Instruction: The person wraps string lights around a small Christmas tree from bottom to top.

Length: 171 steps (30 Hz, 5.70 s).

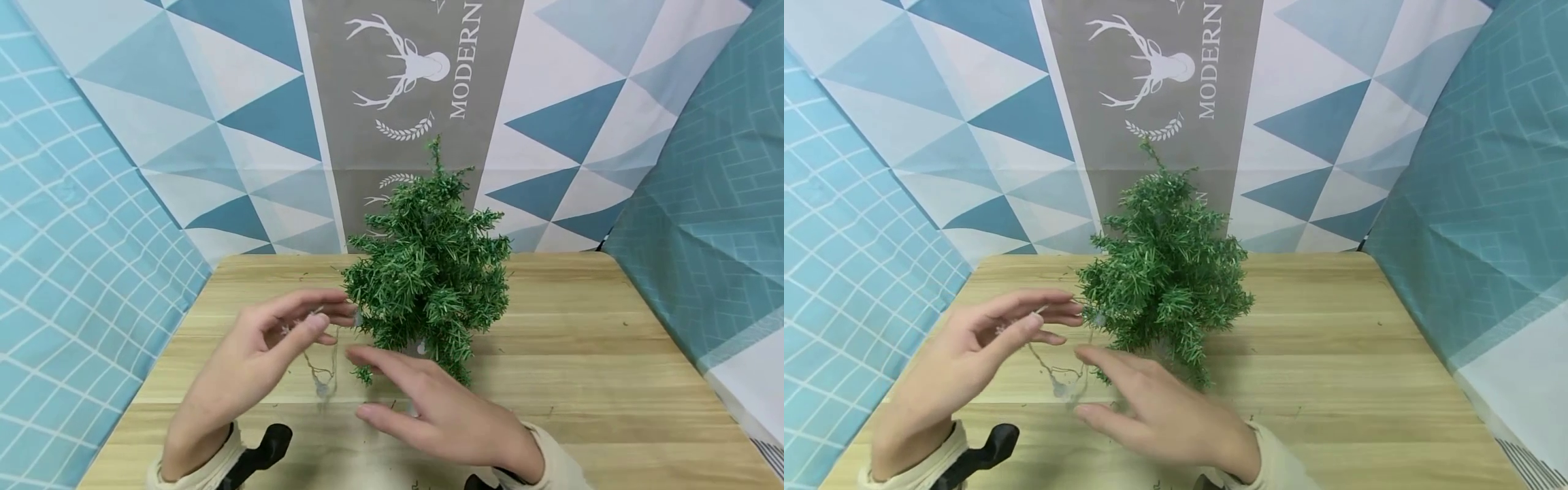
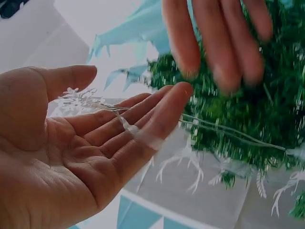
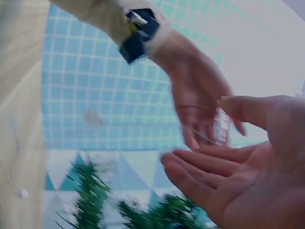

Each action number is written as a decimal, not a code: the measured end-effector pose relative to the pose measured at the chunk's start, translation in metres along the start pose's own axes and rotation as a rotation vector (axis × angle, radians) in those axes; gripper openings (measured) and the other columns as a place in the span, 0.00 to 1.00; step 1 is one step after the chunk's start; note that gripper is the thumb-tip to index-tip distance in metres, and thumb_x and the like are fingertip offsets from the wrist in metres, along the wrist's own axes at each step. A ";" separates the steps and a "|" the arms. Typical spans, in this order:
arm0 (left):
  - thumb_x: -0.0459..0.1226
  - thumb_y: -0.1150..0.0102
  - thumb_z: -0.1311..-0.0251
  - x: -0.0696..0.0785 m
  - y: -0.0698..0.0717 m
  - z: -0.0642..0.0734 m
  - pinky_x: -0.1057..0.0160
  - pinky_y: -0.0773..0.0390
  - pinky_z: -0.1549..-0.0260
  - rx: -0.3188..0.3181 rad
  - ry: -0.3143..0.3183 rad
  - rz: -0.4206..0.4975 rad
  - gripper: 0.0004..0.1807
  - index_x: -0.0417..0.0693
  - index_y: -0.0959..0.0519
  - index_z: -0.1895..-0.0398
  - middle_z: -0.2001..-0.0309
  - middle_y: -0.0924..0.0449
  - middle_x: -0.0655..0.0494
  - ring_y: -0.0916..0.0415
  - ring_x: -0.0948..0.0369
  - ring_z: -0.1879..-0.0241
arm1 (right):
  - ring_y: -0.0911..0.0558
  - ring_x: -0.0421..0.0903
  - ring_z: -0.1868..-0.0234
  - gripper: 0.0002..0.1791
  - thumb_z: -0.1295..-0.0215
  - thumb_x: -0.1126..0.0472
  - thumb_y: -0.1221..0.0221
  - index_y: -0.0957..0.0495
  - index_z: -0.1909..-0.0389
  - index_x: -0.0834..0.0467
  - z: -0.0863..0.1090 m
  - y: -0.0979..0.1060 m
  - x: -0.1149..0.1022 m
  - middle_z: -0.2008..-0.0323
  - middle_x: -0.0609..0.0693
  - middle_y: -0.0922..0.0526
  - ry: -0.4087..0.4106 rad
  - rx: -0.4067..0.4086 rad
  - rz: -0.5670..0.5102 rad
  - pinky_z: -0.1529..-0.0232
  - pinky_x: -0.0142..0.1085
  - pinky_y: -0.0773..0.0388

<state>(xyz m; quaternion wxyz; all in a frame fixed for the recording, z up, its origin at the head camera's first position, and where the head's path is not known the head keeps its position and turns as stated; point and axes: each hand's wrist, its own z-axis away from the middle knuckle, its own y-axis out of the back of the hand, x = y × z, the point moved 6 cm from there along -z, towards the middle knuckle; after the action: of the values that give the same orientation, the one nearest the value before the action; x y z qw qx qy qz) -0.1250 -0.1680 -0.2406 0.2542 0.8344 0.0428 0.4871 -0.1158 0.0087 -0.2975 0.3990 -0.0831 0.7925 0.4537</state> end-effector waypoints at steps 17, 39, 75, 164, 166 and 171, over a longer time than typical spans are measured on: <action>0.25 0.46 0.38 0.011 -0.008 0.000 0.75 0.24 0.65 0.171 -0.196 -0.401 0.20 0.53 0.17 0.48 0.53 0.14 0.65 0.19 0.68 0.61 | 0.20 0.40 0.60 0.09 0.20 0.59 0.54 0.25 0.54 0.53 -0.013 -0.007 0.015 0.61 0.46 0.18 0.044 0.126 -0.381 0.56 0.35 0.19; 0.29 0.38 0.37 0.008 -0.019 -0.006 0.67 0.24 0.47 0.015 -0.326 -0.448 0.10 0.55 0.21 0.60 0.53 0.18 0.64 0.21 0.63 0.49 | 0.30 0.32 0.80 0.15 0.27 0.71 0.48 0.21 0.55 0.47 0.057 0.050 0.011 0.77 0.38 0.29 0.025 0.267 -0.104 0.80 0.27 0.27; 0.31 0.30 0.44 -0.021 -0.065 -0.024 0.61 0.22 0.62 -0.087 -0.318 -0.690 0.05 0.49 0.15 0.65 0.66 0.19 0.62 0.24 0.64 0.64 | 0.30 0.28 0.81 0.15 0.30 0.71 0.43 0.20 0.59 0.44 0.114 0.117 0.048 0.78 0.41 0.27 -0.033 -0.070 -0.020 0.83 0.25 0.29; 0.31 0.40 0.38 -0.014 -0.058 -0.014 0.60 0.17 0.55 0.082 -0.361 -0.617 0.09 0.42 0.19 0.54 0.58 0.17 0.53 0.19 0.58 0.57 | 0.32 0.47 0.79 0.12 0.32 0.52 0.37 0.18 0.67 0.58 0.091 0.241 0.071 0.83 0.50 0.32 -0.532 0.550 0.245 0.77 0.40 0.37; 0.31 0.41 0.37 -0.013 -0.050 -0.014 0.61 0.16 0.58 0.114 -0.354 -0.590 0.09 0.42 0.19 0.55 0.59 0.16 0.53 0.18 0.59 0.58 | 0.35 0.47 0.81 0.11 0.31 0.52 0.37 0.18 0.64 0.57 0.088 0.246 0.075 0.82 0.50 0.32 -0.543 0.487 0.260 0.78 0.39 0.36; 0.32 0.43 0.35 -0.008 -0.048 -0.014 0.63 0.16 0.60 0.137 -0.390 -0.547 0.07 0.43 0.18 0.57 0.61 0.15 0.54 0.18 0.61 0.62 | 0.40 0.47 0.87 0.11 0.28 0.55 0.41 0.17 0.61 0.58 0.090 0.255 0.091 0.84 0.49 0.37 -0.546 0.327 0.203 0.82 0.42 0.36</action>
<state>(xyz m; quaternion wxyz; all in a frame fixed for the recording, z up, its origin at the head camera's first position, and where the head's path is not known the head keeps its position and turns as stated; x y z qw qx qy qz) -0.1327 -0.1238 -0.2638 0.3223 0.8846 0.2483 0.2280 -0.2523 0.2472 -0.2202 0.5573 0.1861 0.7230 0.3633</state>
